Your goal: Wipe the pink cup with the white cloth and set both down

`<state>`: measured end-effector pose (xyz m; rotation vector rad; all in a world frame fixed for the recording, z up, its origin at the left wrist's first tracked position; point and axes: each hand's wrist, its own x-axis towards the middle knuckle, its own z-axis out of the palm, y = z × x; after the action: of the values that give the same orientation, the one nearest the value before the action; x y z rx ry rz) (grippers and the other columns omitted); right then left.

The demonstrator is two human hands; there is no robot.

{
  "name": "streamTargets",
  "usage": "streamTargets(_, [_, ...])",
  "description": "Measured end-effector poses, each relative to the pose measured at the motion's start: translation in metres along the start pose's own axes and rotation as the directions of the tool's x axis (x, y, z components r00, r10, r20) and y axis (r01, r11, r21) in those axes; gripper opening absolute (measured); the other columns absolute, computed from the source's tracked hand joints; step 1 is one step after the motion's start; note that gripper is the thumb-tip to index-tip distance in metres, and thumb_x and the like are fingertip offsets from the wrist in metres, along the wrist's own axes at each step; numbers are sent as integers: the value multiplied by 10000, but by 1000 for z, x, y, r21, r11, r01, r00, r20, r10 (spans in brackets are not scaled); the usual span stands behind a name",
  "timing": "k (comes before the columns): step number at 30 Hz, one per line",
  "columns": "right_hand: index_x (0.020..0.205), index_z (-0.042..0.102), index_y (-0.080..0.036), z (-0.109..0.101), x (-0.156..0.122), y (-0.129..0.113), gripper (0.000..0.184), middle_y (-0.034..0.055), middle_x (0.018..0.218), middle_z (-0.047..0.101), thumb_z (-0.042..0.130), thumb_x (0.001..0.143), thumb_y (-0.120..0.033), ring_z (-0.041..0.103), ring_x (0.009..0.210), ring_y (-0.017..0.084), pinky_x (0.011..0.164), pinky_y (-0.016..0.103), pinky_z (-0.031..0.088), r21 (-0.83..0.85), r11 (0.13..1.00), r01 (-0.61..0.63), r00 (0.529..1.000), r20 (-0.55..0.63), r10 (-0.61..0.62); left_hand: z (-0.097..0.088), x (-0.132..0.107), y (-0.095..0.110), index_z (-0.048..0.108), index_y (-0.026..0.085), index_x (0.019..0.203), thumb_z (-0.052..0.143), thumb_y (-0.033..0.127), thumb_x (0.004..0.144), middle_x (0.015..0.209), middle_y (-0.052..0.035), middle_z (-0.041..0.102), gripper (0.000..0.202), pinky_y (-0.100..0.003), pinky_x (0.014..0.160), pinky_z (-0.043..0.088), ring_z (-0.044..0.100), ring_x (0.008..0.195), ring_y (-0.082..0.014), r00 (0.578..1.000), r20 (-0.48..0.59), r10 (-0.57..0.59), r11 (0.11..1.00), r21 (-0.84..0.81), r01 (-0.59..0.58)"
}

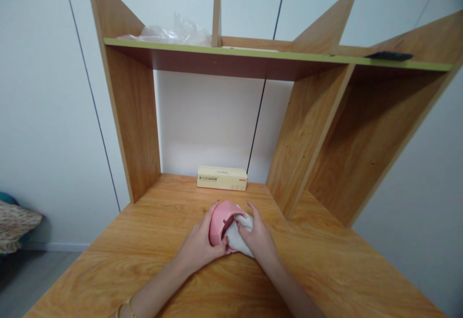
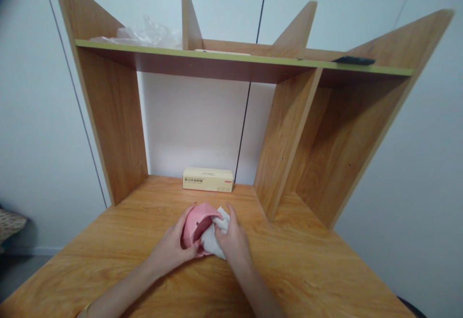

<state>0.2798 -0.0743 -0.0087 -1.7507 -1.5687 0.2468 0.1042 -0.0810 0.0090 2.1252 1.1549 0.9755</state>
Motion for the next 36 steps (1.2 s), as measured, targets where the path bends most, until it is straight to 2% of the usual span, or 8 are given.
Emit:
streamTargets(4, [1321,266,-230,-8,-3,-4,637,52,815,665,514,735,-251,632,706,219,591,277,439,-238,968,75,997,-18,-81,-5,0,9,185,232,1338,589,338,669,1188,-89,533,789,-399,840,411,547,995,-295,998,33,-52,983,179,45])
streamTargets(8, [1333,231,-217,-9,-7,-4,689,51,864,665,516,707,-175,626,767,204,650,272,452,-283,925,253,956,-71,-284,-10,0,16,187,243,1339,603,371,632,1204,-77,526,830,-399,839,404,554,983,-305,995,72,-62,958,284,39])
streamTargets(11, [1330,231,-209,-8,-8,-3,685,51,865,665,508,705,-165,626,779,205,669,281,464,-278,907,315,931,-93,-352,-13,1,18,172,238,1345,581,334,633,1164,-77,556,827,-382,813,415,570,952,-295,993,94,-76,950,308,44])
streamTargets(17, [1323,231,-207,-7,-5,-4,633,71,921,656,491,747,-235,639,761,226,620,295,475,-211,952,221,969,-62,-238,-9,1,15,218,232,1332,533,289,660,1075,-76,604,745,-355,757,428,593,892,-283,988,64,-141,956,268,119])
streamTargets(20, [1310,252,-205,-11,-6,-7,594,76,959,647,473,761,-249,633,802,231,642,303,475,-147,966,214,971,-73,-227,-8,1,14,238,213,1328,514,281,669,1034,-91,616,717,-358,735,425,599,861,-290,987,34,-159,950,276,144])
streamTargets(25, [1298,278,-210,-17,-8,-12,612,66,1009,632,505,730,-244,612,869,211,709,280,459,-65,963,261,956,-124,-268,-11,0,15,242,220,1327,531,266,648,992,-81,625,740,-354,734,420,597,836,-284,995,84,-57,969,247,34])
streamTargets(31, [1304,286,-195,-14,-4,-10,647,45,792,666,531,710,-271,628,728,226,615,279,438,-93,994,52,998,-17,-53,-13,-1,16,261,235,1322,530,223,633,954,-60,635,739,-340,713,423,605,780,-265,992,122,13,970,239,-42])
streamTargets(36, [1276,342,-200,-6,-2,-3,586,57,922,657,477,706,-187,614,813,192,677,264,441,88,995,45,998,45,-49,-8,0,8,190,244,1356,537,256,677,1014,-66,621,762,-343,751,417,595,839,-263,998,60,35,978,202,-46])
